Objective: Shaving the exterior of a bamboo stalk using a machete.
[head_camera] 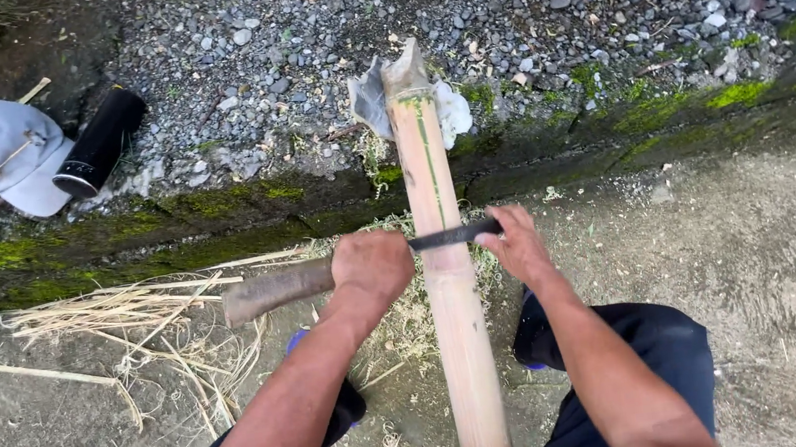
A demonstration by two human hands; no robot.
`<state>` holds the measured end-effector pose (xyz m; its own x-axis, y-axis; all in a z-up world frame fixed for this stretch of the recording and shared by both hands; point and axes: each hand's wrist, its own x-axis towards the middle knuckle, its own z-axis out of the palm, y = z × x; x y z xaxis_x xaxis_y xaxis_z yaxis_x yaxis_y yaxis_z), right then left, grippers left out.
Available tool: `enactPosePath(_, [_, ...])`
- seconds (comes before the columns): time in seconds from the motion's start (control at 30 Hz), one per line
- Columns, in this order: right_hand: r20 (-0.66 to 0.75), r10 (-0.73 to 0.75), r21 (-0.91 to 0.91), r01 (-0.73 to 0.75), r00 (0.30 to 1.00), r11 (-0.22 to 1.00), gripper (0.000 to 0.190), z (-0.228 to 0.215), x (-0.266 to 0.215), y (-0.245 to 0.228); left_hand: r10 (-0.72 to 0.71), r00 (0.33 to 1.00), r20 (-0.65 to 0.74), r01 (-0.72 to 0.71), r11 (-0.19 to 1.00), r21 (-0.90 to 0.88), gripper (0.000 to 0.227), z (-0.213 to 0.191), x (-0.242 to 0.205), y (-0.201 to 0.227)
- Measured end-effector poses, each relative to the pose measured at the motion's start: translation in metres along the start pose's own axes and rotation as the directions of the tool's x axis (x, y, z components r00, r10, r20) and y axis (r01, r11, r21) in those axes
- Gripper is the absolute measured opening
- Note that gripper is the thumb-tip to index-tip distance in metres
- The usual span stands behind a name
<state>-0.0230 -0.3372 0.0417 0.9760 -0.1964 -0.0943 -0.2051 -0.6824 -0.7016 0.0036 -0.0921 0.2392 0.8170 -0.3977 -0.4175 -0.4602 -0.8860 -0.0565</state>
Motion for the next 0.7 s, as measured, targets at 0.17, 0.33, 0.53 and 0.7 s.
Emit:
enactPosePath(0.17, [0.173,0.183,-0.041,-0.178,0.968,0.983,0.065,0.003,-0.053,0.02,0.043,0.975,0.219,-0.061,0.995,0.074,0.022,0.0,-0.015,0.023])
enactPosePath(0.33, [0.002,0.123,0.12,-0.122,0.992,0.985,0.077,0.02,-0.018,0.049,0.015,0.99,0.141,-0.027,0.996,0.085,0.025,-0.003,-0.001,0.02])
enactPosePath(0.53, [0.129,0.062,-0.041,-0.057,0.99,0.998,0.068,-0.015,-0.05,0.008,-0.001,0.975,0.22,-0.004,1.0,0.02,0.023,0.007,-0.021,0.018])
enactPosePath(0.7, [0.176,0.14,-0.367,-0.067,0.974,0.928,0.049,-0.03,-0.054,0.005,0.023,0.981,0.191,-0.007,0.996,-0.085,0.028,0.04,-0.005,-0.002])
